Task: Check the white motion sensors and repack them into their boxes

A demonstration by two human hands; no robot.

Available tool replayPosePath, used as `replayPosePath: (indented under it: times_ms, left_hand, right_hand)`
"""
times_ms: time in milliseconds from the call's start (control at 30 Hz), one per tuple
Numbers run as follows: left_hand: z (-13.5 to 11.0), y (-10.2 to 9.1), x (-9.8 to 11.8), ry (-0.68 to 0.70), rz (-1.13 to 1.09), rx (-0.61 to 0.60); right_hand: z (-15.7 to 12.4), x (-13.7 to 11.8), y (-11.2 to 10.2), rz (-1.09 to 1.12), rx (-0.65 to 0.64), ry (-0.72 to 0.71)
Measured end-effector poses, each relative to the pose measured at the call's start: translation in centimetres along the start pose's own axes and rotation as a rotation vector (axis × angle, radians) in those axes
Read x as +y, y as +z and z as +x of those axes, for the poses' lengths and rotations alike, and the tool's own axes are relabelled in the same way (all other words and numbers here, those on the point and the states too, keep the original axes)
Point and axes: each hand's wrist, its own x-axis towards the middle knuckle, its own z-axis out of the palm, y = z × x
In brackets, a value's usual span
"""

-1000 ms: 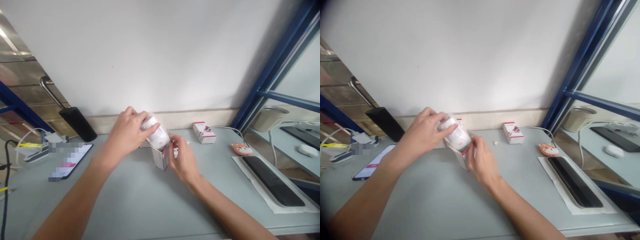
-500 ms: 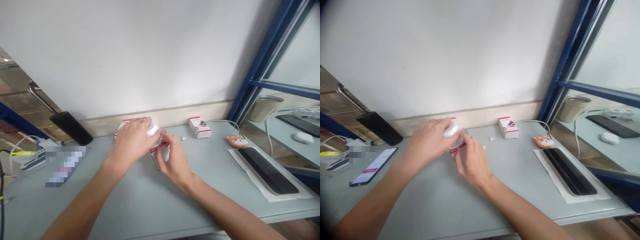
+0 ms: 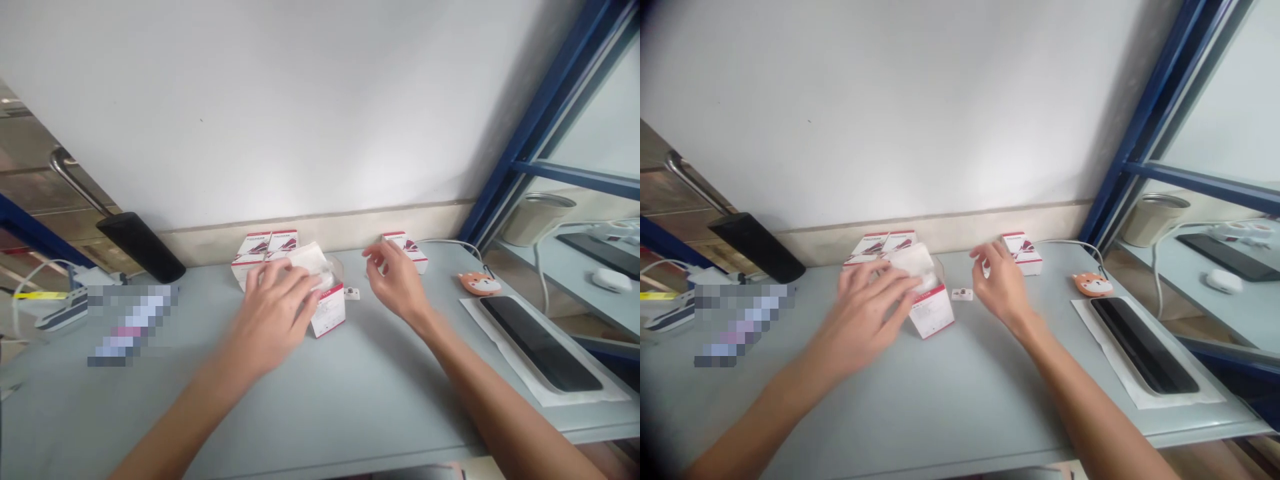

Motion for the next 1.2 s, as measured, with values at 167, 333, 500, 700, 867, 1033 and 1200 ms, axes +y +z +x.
replayPosePath:
  times_ms: [167, 333, 500, 700, 867, 1033, 1200]
  left_hand:
    - [0.7, -0.7, 0.6, 0.017, -0.044, -0.166]
    - [0.1, -1.0, -0.3, -0.013, -0.145, -0.135]
    - [-1.8, 0.1, -1.5, 0.018, -0.093, 0.104]
    - [-1.4, 0.0, -1.5, 0.120, -0.136, -0.022]
    - [-0.5, -0.5, -1.7, 0.139, -0.161, -0.029]
    - [-0.5, 0.2, -3.0, 0.156, -0.319, -0.009]
    - [-2.0, 3.3, -3.5, -0.016, -0.533, 0.254]
  right_hand:
    - [-0.6, 0.5, 0.6, -0.002, -0.263, -0.056]
    - [-1.4, -2.8, -0.7, 0.072, 0.148, -0.344]
    - [-2.3, -4.0, -0.5, -0.168, -0.136, -0.647]
    - [-2.8, -4.0, 0.4, -0.234, -0.149, -0.605]
    - [-3.1, -4.3, 0.7, -0.259, -0.122, -0.563]
    - [-2.4, -3.4, 0.0, -0.098, -0.110, -0.591]
    - [-1.4, -1.3, -0.1, -0.010, 0.130, -0.217]
